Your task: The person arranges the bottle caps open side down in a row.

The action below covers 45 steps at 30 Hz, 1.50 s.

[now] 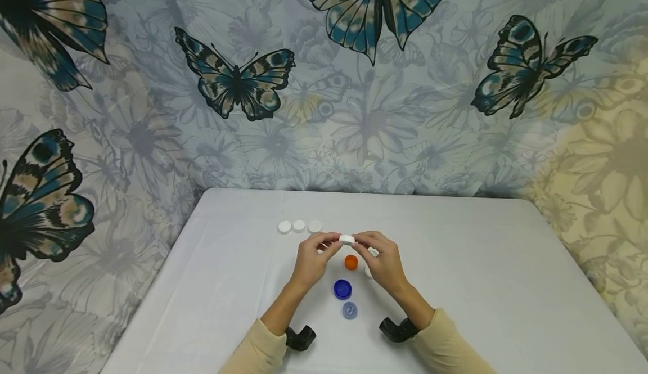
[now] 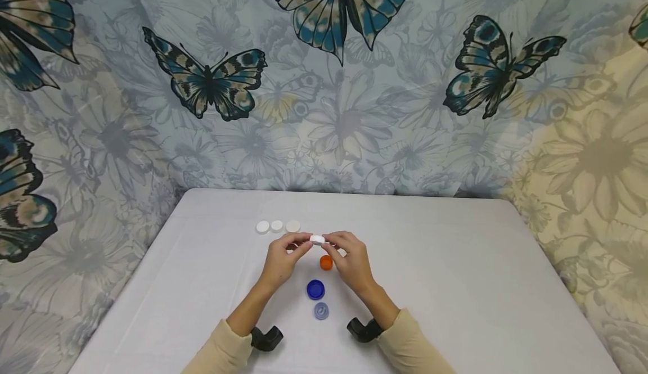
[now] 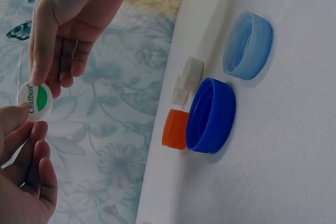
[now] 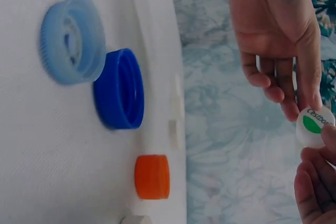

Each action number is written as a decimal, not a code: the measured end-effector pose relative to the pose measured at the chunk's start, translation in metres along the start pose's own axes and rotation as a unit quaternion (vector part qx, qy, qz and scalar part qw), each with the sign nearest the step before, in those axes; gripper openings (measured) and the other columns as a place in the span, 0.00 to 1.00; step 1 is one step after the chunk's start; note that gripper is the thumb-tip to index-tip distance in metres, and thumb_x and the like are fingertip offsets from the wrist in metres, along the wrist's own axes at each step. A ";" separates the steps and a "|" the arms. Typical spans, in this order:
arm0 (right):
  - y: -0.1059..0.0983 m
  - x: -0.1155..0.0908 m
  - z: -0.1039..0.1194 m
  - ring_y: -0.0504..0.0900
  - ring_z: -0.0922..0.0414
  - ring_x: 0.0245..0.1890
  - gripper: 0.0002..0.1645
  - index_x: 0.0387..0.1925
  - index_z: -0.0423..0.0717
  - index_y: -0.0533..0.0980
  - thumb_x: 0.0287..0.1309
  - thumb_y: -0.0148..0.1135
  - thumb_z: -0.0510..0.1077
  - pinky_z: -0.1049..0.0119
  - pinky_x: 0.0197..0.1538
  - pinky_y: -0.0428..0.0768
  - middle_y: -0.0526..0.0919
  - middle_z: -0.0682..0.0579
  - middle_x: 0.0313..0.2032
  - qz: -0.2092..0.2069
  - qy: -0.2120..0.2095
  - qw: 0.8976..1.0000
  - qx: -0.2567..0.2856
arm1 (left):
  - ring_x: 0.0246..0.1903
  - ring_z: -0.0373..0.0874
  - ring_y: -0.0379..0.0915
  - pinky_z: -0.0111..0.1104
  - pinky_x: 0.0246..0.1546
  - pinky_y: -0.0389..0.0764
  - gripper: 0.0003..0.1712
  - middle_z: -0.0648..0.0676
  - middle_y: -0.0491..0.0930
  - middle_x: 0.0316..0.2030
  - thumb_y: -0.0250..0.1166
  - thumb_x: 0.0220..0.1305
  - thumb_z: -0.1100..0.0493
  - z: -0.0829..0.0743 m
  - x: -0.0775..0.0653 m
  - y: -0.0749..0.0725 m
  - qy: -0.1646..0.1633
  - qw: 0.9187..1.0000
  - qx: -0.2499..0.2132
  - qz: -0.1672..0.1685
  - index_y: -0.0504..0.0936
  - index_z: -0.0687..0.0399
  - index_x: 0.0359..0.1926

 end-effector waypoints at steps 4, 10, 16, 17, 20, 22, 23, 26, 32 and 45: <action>0.003 0.003 0.006 0.83 0.51 0.26 0.13 0.39 0.32 0.83 0.47 0.68 0.25 0.75 0.35 0.80 0.86 0.41 0.28 0.004 0.018 1.000 0.003 | 0.33 0.39 0.78 0.26 0.37 0.79 0.10 0.55 0.87 0.35 0.68 0.61 0.58 0.000 0.000 -0.001 -0.018 1.000 -0.013 -0.012 0.87 0.58 0.42; -0.001 0.006 0.008 0.81 0.59 0.28 0.17 0.46 0.36 0.82 0.51 0.70 0.33 0.69 0.35 0.82 0.85 0.48 0.28 0.068 0.037 0.997 0.014 | 0.30 0.36 0.76 0.24 0.35 0.77 0.11 0.57 0.86 0.32 0.68 0.62 0.59 -0.004 0.001 -0.004 -0.045 0.999 -0.020 -0.005 0.86 0.58 0.44; -0.004 0.004 0.006 0.80 0.54 0.31 0.17 0.43 0.37 0.84 0.47 0.74 0.35 0.64 0.36 0.83 0.84 0.49 0.33 0.083 0.057 0.995 0.003 | 0.32 0.37 0.76 0.24 0.37 0.78 0.16 0.56 0.85 0.33 0.70 0.60 0.58 0.001 0.000 -0.007 -0.043 0.997 -0.006 0.068 0.85 0.59 0.48; -0.005 0.003 0.005 0.80 0.53 0.31 0.17 0.42 0.37 0.84 0.47 0.74 0.35 0.64 0.36 0.83 0.84 0.49 0.33 0.085 0.059 0.995 0.004 | 0.32 0.38 0.76 0.24 0.37 0.78 0.17 0.56 0.85 0.33 0.70 0.59 0.58 0.002 0.000 -0.007 -0.042 0.996 -0.006 0.079 0.85 0.60 0.48; -0.005 0.002 0.003 0.81 0.52 0.31 0.17 0.41 0.37 0.84 0.46 0.74 0.35 0.64 0.37 0.83 0.85 0.49 0.34 0.097 0.066 0.993 0.006 | 0.33 0.38 0.76 0.24 0.37 0.78 0.18 0.56 0.85 0.33 0.71 0.58 0.58 0.004 -0.001 -0.008 -0.035 0.995 0.002 0.097 0.85 0.60 0.48; -0.006 0.002 0.003 0.81 0.52 0.31 0.17 0.41 0.37 0.84 0.46 0.74 0.35 0.63 0.37 0.83 0.85 0.48 0.34 0.107 0.068 0.992 0.005 | 0.33 0.38 0.75 0.26 0.37 0.79 0.17 0.54 0.84 0.33 0.72 0.57 0.57 0.004 -0.001 -0.009 -0.031 0.995 0.016 0.097 0.85 0.58 0.47; -0.006 0.002 0.003 0.81 0.52 0.32 0.17 0.41 0.37 0.84 0.47 0.74 0.36 0.63 0.37 0.83 0.85 0.48 0.34 0.112 0.070 0.991 0.004 | 0.34 0.38 0.75 0.28 0.38 0.79 0.17 0.53 0.84 0.33 0.72 0.57 0.57 0.005 -0.001 -0.009 -0.028 0.995 0.022 0.096 0.86 0.57 0.47; -0.007 0.005 0.004 0.81 0.52 0.32 0.17 0.42 0.38 0.84 0.48 0.74 0.37 0.61 0.37 0.83 0.85 0.48 0.36 0.125 0.070 0.990 0.000 | 0.36 0.40 0.76 0.34 0.39 0.80 0.16 0.51 0.84 0.35 0.72 0.56 0.55 0.005 0.000 -0.010 -0.023 0.995 0.037 0.091 0.86 0.55 0.45; -0.009 0.007 0.005 0.80 0.54 0.33 0.16 0.43 0.39 0.84 0.50 0.73 0.37 0.59 0.38 0.83 0.86 0.49 0.36 0.141 0.069 0.988 -0.010 | 0.38 0.46 0.78 0.29 0.39 0.78 0.16 0.52 0.84 0.36 0.73 0.56 0.54 0.007 0.002 -0.009 -0.016 0.994 0.047 0.093 0.87 0.55 0.45; 0.003 0.038 -0.005 0.79 0.55 0.32 0.16 0.41 0.37 0.84 0.48 0.74 0.38 0.62 0.38 0.82 0.85 0.48 0.31 0.206 0.054 0.975 -0.065 | 0.37 0.46 0.77 0.33 0.38 0.80 0.16 0.53 0.85 0.35 0.73 0.55 0.55 0.014 0.021 -0.016 0.024 0.986 0.142 0.089 0.86 0.56 0.44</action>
Point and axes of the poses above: each hand's wrist, its own x-axis towards the middle knuckle, its own y-axis out of the palm, z = x × y, the point moved 1 cm from there along x, towards the middle knuckle
